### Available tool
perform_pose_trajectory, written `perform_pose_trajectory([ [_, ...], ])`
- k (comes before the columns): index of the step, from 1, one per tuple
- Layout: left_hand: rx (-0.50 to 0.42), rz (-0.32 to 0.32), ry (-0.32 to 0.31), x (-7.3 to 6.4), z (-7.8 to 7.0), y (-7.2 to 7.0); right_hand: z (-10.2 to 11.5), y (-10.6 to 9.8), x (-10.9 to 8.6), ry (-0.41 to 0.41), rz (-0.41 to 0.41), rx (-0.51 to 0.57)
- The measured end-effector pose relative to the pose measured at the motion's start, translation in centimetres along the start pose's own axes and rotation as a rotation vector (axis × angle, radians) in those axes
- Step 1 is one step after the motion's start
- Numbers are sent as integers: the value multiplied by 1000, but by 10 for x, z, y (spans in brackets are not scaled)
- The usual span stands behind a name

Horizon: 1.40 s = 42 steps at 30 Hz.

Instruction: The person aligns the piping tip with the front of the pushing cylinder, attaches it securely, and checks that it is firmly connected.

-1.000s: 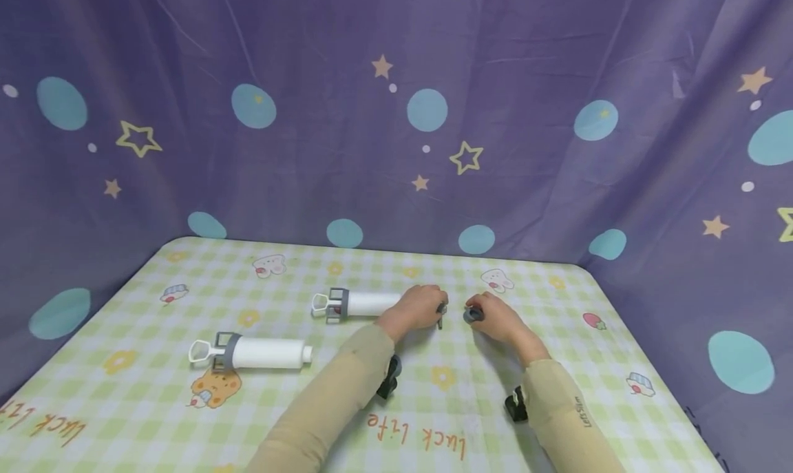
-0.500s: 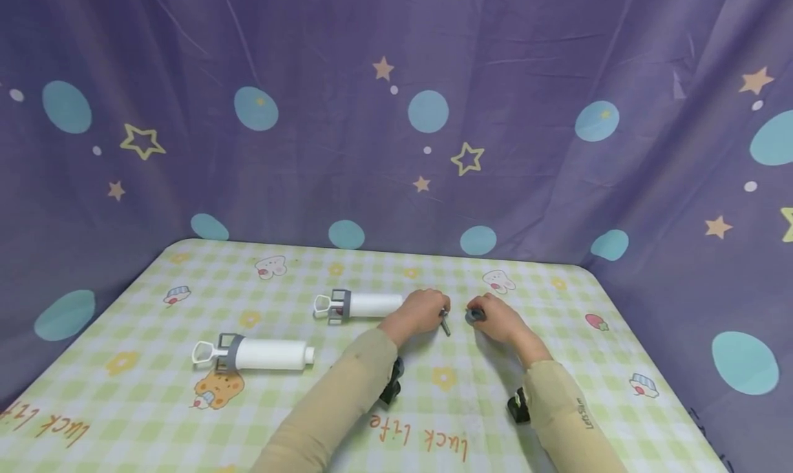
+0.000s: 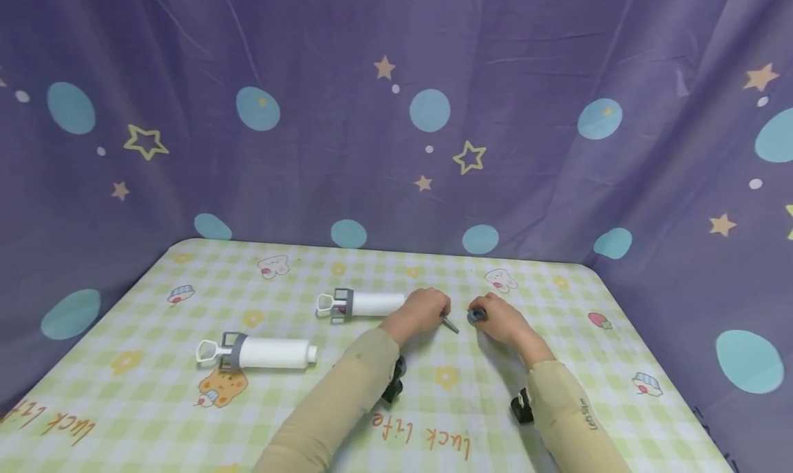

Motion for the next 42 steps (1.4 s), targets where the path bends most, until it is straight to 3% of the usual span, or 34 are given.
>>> perform_pose_trajectory([
  [11,-22,-1,-38,-5,9,-4,1,2,-1,36,20,-16],
  [22,-7,-49,-2,-12,7,-10,2,2,-3,60,36,-5],
  [27,-31,-73,-4,-15,6,-16,2,-5,-5,72,-8,1],
  [34,-92,-60,-35,-20,13,-20,6,-13,-6,74,-46,16],
  [42,-164,-91,-33,-24,17,-31,13,-25,-7,48,-150,81],
])
Point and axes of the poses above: each hand's wrist, its own x-axis towards the middle knuckle, its own y-axis out of the palm, z = x × y, the point moved 9 cm from there along x, towards the middle knuckle, and after that the axes turned 10 degrees about -y, right-handed, at the moved point
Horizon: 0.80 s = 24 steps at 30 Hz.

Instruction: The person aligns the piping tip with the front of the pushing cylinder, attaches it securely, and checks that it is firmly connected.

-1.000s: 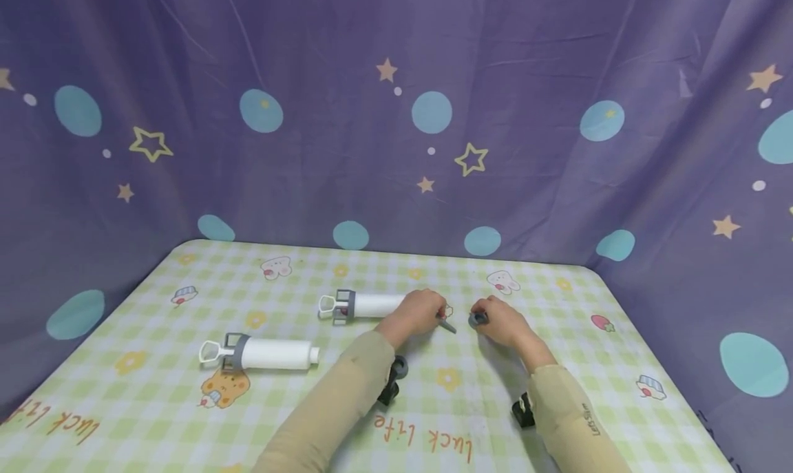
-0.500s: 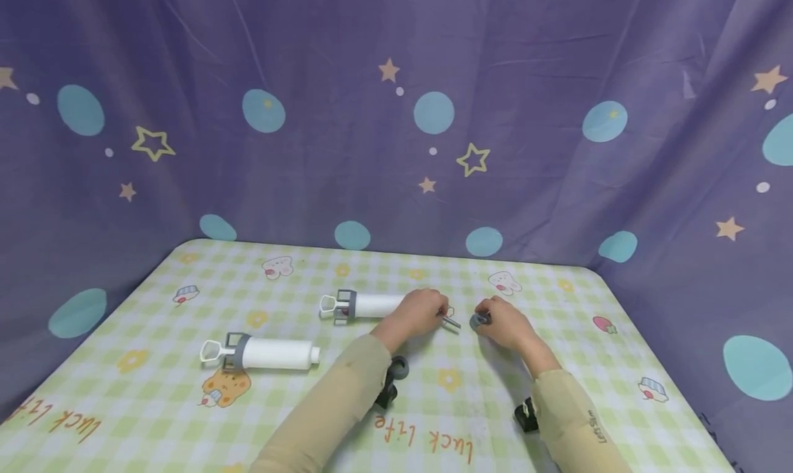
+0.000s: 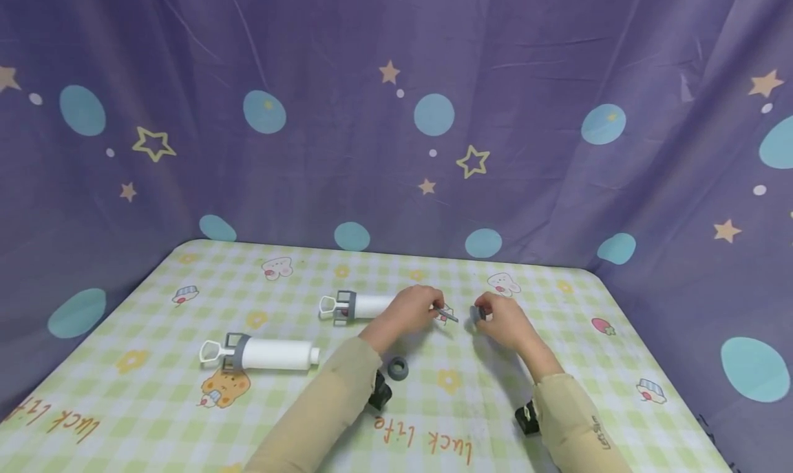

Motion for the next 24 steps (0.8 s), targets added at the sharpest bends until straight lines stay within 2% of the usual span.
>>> perform_pose_trajectory([
  [7,-13,-2,-13,-4,1,-10,3,-3,1,-16,-46,55],
  [16,-22,-45,-11,-9,7,-29,10,-4,1,-29,-53,84],
  [21,-47,-70,-13,-11,11,-36,21,-5,2,-66,-66,93],
  [24,-60,-90,-18,-13,14,-41,28,-7,4,-103,-82,64],
])
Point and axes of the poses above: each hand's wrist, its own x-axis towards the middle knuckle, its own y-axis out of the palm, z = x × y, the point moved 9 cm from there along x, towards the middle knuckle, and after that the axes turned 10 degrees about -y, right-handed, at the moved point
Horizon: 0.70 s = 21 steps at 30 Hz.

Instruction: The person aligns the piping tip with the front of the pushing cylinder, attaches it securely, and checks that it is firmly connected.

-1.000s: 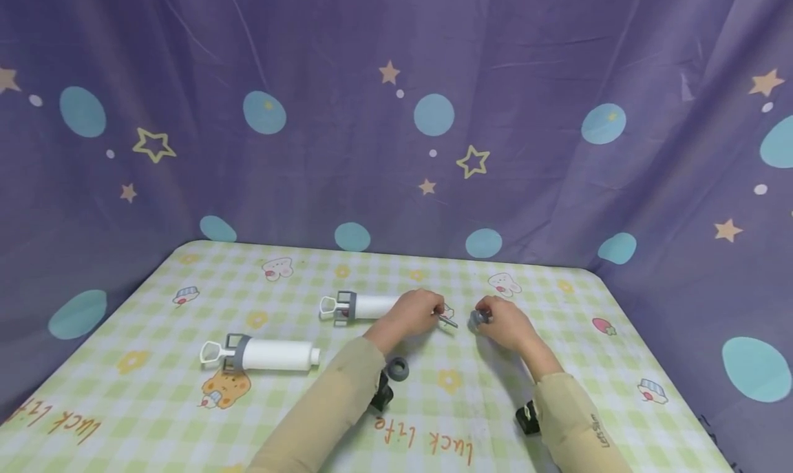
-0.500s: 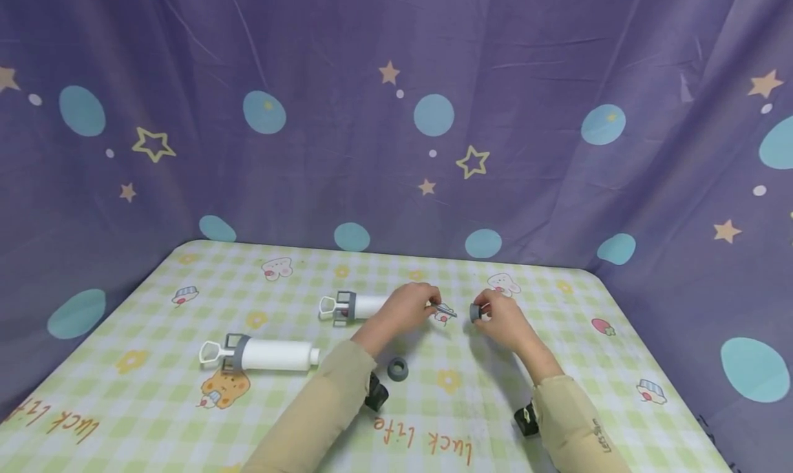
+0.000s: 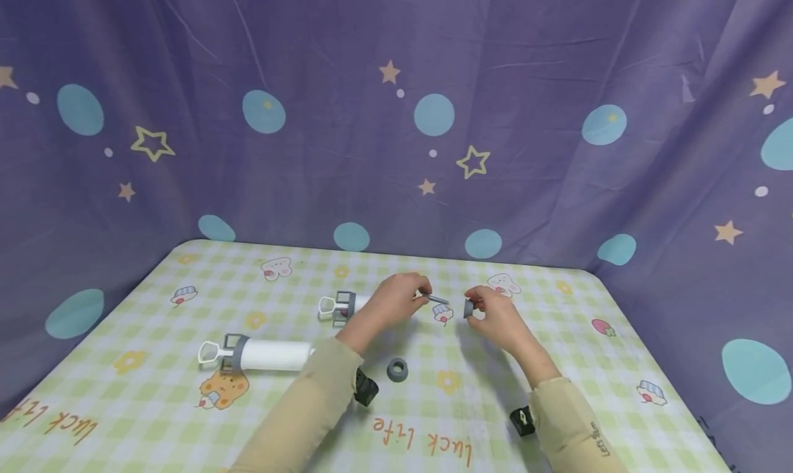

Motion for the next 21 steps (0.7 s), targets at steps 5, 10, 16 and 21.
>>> perform_pose_trajectory([
  [5,1,-19,-7,-3,2,-6,10,-4,3,-53,-21,-55],
  [10,7,-33,-20,-5,4,-10,15,-6,4,-68,-68,-32],
  [16,6,-73,-2,-9,3,-16,19,-4,4,-72,-86,10],
  [21,-15,-70,6,-13,0,-19,26,-6,4,-95,-109,30],
])
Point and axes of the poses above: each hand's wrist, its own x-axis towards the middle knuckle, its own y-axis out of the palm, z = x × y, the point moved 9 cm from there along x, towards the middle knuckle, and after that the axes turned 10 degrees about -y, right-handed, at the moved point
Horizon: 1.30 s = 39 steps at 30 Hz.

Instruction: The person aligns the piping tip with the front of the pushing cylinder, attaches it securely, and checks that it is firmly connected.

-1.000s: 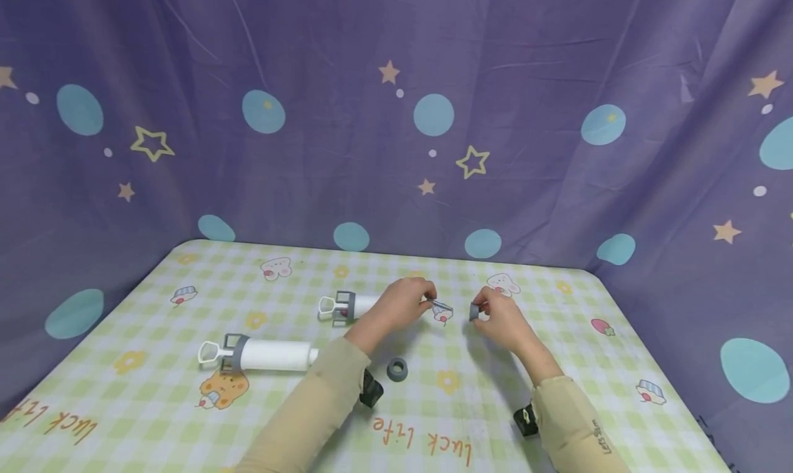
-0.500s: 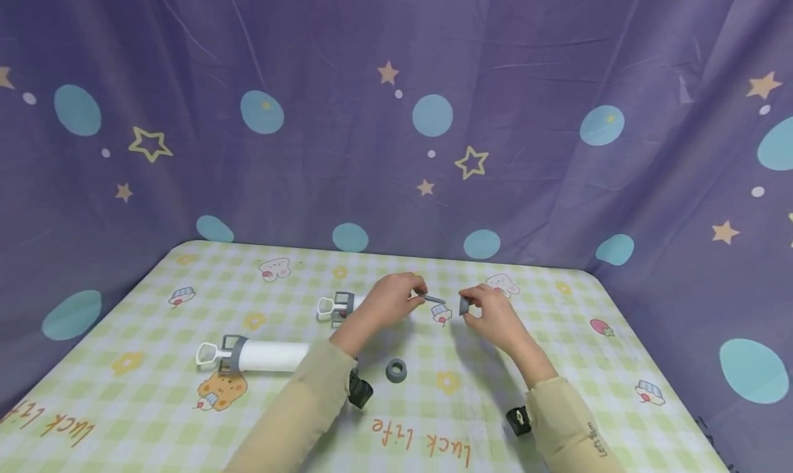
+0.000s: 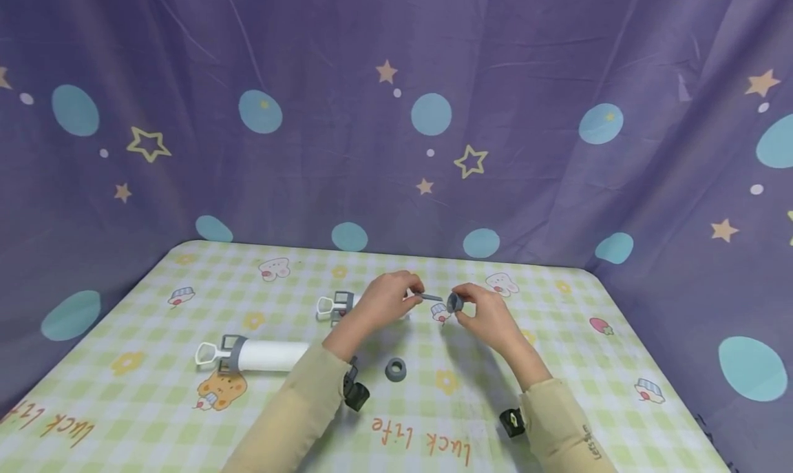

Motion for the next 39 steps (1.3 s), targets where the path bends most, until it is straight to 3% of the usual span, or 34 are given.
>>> perform_pose_trajectory([
  [7,-71,-5,-18,-3,-1,-4,5,-2,1,-7,-9,0],
  [18,-57,-36,-43,-3,1,-9,12,-6,6,-3,-24,4],
  [39,-135,-70,-66,-13,2,-13,18,-4,2,-18,-81,19],
])
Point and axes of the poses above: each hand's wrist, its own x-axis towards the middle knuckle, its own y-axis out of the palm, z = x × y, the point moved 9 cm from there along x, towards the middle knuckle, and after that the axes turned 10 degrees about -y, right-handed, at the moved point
